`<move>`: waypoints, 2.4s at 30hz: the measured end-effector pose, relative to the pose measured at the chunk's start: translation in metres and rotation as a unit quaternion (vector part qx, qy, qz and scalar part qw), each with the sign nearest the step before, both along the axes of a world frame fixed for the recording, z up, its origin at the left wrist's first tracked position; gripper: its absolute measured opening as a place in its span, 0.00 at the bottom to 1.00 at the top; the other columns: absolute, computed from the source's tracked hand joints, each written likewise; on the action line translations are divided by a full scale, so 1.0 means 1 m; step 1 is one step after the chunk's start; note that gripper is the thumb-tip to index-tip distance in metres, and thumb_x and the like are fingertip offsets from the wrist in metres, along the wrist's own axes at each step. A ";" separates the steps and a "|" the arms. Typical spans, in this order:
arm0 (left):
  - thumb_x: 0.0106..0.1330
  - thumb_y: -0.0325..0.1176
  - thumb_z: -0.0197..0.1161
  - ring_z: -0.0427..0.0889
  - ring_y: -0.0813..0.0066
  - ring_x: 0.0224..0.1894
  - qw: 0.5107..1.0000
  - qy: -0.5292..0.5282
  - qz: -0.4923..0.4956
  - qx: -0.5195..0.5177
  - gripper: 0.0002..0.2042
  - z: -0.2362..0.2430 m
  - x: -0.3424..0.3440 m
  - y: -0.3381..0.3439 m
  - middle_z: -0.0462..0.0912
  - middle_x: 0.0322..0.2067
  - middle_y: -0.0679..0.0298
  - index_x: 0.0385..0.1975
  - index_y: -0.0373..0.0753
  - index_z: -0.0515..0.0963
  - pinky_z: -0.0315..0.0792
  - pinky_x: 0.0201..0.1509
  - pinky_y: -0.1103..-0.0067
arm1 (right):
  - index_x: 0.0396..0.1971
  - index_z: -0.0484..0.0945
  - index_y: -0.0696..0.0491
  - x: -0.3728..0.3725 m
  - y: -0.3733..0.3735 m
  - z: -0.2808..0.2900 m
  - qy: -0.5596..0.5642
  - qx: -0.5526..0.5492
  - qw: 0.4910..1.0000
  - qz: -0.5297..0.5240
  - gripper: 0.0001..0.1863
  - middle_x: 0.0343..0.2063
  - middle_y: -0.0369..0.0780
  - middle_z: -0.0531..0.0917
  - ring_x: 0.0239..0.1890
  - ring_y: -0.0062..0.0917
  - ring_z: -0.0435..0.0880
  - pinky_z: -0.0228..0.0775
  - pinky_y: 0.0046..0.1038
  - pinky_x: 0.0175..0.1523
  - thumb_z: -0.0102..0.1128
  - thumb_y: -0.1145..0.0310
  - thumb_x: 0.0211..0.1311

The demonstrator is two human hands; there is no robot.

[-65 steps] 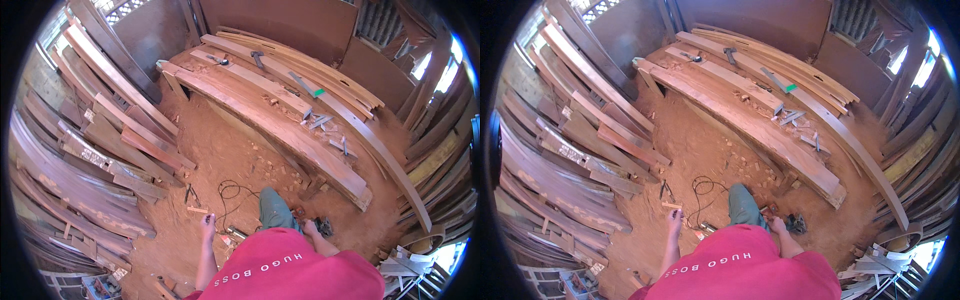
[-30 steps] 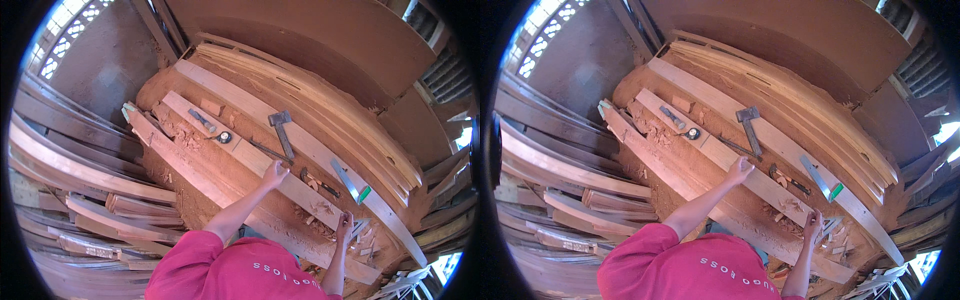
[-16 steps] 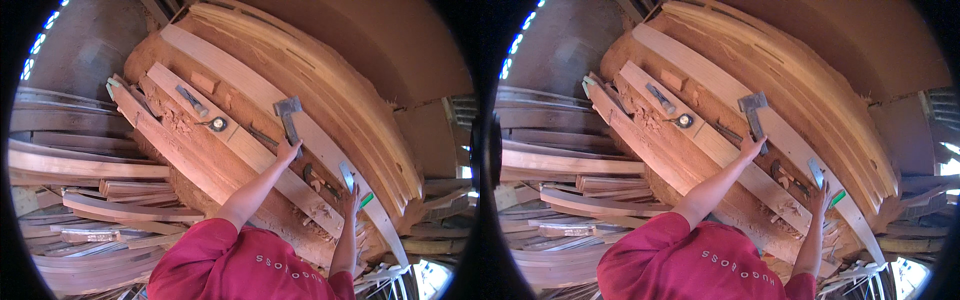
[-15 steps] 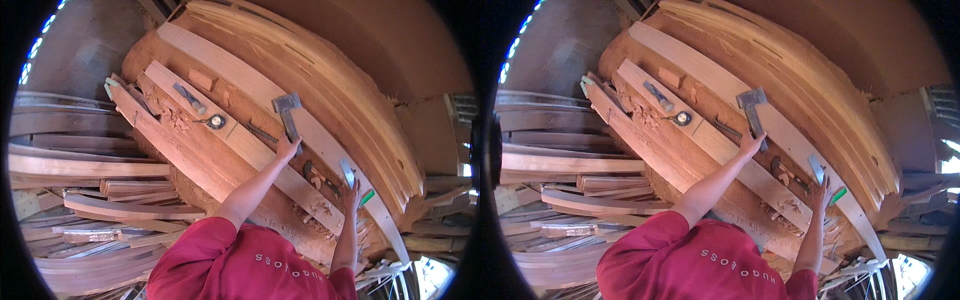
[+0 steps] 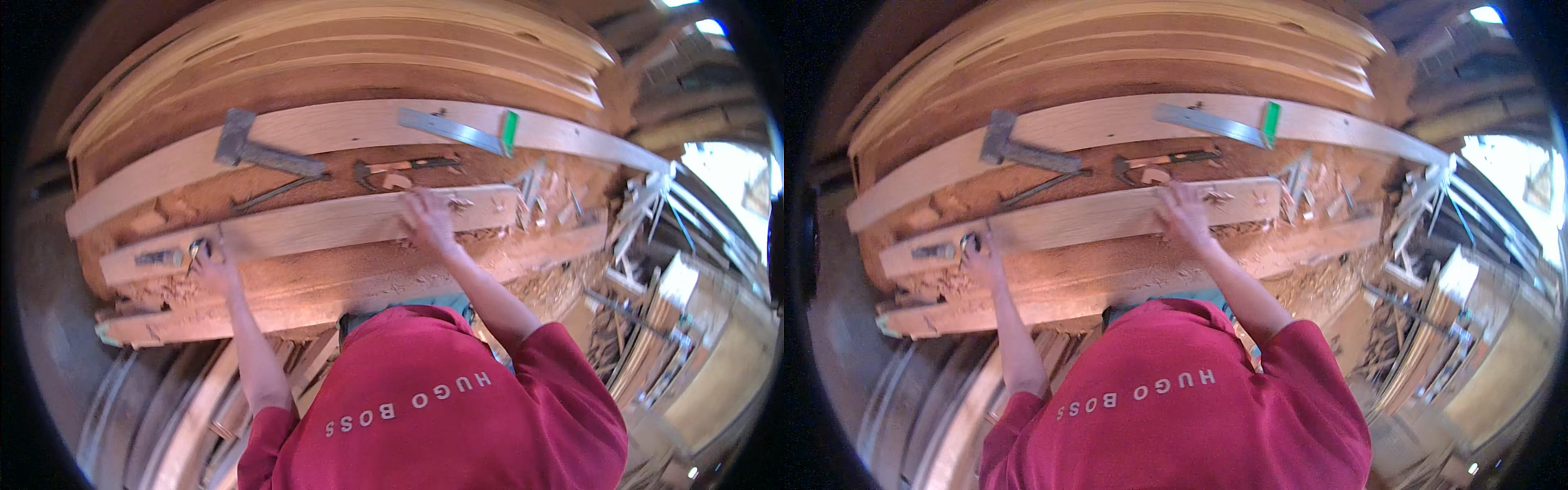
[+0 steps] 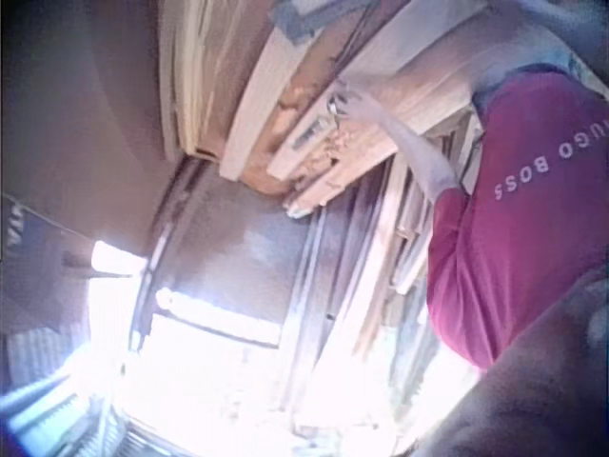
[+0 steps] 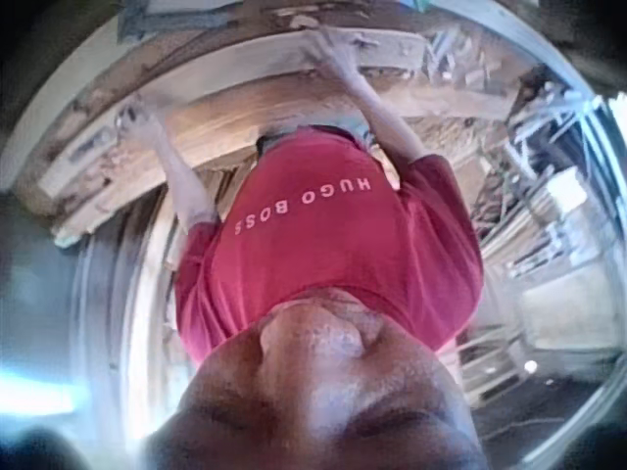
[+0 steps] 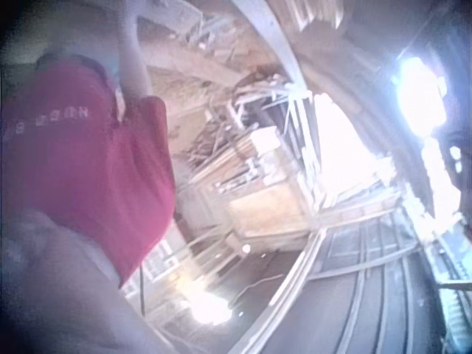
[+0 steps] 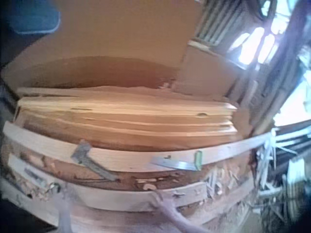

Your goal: The person walks through a cluttered workshop and selects a long wooden plank. They use a circular saw to cut the plank into several smaller pieces, repositioning the wood between cuts. The cut pieces are set aside on the floor.

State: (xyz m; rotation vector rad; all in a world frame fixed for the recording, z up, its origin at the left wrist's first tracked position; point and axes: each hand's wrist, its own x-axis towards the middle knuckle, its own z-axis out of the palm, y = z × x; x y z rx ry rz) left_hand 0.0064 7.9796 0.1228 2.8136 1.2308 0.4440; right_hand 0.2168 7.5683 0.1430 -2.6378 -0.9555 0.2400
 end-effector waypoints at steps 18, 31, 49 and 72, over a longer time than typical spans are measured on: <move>0.62 0.34 0.61 0.81 0.49 0.41 0.988 -0.014 0.051 -0.147 0.09 -0.051 0.008 -0.001 0.82 0.36 0.50 0.38 0.38 0.81 0.75 0.45 0.60 | 0.45 0.78 0.49 -0.071 0.021 0.017 0.120 0.064 0.986 0.099 0.15 0.45 0.40 0.76 0.52 0.38 0.72 0.63 0.41 0.56 0.61 0.59 0.61; 0.61 0.34 0.58 0.73 0.60 0.51 0.974 0.146 -0.130 -0.111 0.08 -0.053 0.078 0.011 0.80 0.41 0.63 0.35 0.44 0.82 0.67 0.54 0.62 | 0.56 0.73 0.47 -0.001 0.031 0.001 0.079 -0.118 0.987 0.070 0.38 0.53 0.43 0.72 0.59 0.41 0.68 0.58 0.48 0.61 0.70 0.45 0.45; 0.47 0.48 0.76 0.75 0.42 0.54 0.910 -0.097 0.308 -0.260 0.47 -0.006 -0.010 0.074 0.77 0.48 0.38 0.63 0.31 0.58 0.68 0.61 0.63 | 0.64 0.65 0.46 -0.016 0.031 -0.015 0.076 -0.154 0.984 0.044 0.47 0.64 0.43 0.64 0.67 0.46 0.60 0.53 0.54 0.64 0.68 0.37 0.45; 0.49 0.44 0.74 0.82 0.56 0.48 0.882 0.004 0.439 -0.170 0.41 -0.103 -0.062 0.267 0.79 0.48 0.42 0.53 0.19 0.62 0.76 0.53 0.67 | 0.61 0.68 0.48 -0.020 0.039 -0.013 0.058 -0.142 0.987 0.044 0.42 0.59 0.42 0.69 0.63 0.44 0.63 0.55 0.51 0.64 0.70 0.45 0.45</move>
